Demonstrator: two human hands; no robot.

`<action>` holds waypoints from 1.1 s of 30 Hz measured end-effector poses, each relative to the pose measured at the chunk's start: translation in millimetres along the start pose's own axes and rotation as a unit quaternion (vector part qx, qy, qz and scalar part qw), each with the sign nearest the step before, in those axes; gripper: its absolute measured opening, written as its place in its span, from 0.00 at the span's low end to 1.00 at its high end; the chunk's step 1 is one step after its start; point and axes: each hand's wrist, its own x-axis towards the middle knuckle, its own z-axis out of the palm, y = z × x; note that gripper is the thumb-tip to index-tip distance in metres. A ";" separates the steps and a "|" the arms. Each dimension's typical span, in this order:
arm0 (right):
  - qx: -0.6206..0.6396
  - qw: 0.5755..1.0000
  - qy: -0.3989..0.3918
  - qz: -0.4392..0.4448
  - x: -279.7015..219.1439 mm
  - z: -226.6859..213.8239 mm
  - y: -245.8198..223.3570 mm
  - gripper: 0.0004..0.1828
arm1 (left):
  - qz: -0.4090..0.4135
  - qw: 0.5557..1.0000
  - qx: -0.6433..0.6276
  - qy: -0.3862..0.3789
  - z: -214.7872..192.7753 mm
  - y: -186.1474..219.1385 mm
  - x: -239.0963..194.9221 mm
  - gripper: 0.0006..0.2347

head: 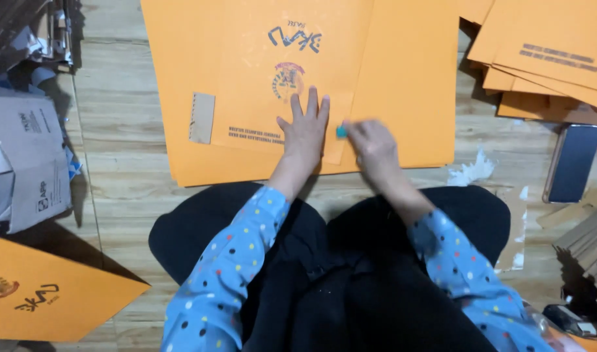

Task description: Applying adhesive labels using a template and folding large orange folders while sitting on the floor.

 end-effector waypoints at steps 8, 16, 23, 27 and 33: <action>-0.078 0.984 0.159 0.027 152.1 71.9 150.8 0.08 | -0.010 0.992 0.124 0.027 8.3 1.1 2.5 0.48; -0.054 0.989 0.133 0.033 154.7 74.2 138.8 0.04 | 0.011 1.000 0.005 -0.023 -13.9 -1.0 -3.5 0.46; 0.003 1.000 0.019 0.021 49.8 9.5 27.1 0.08 | 0.008 1.000 0.004 -0.010 -12.5 1.3 -6.4 0.47; 0.028 0.999 -0.002 -0.045 -65.5 3.8 -27.3 0.13 | 0.010 1.000 -0.014 -0.009 -11.0 0.5 -8.1 0.47; 0.144 0.982 -0.045 0.109 -68.6 -28.1 -62.7 0.10 | 0.023 0.998 0.005 0.062 1.2 -14.8 -12.6 0.48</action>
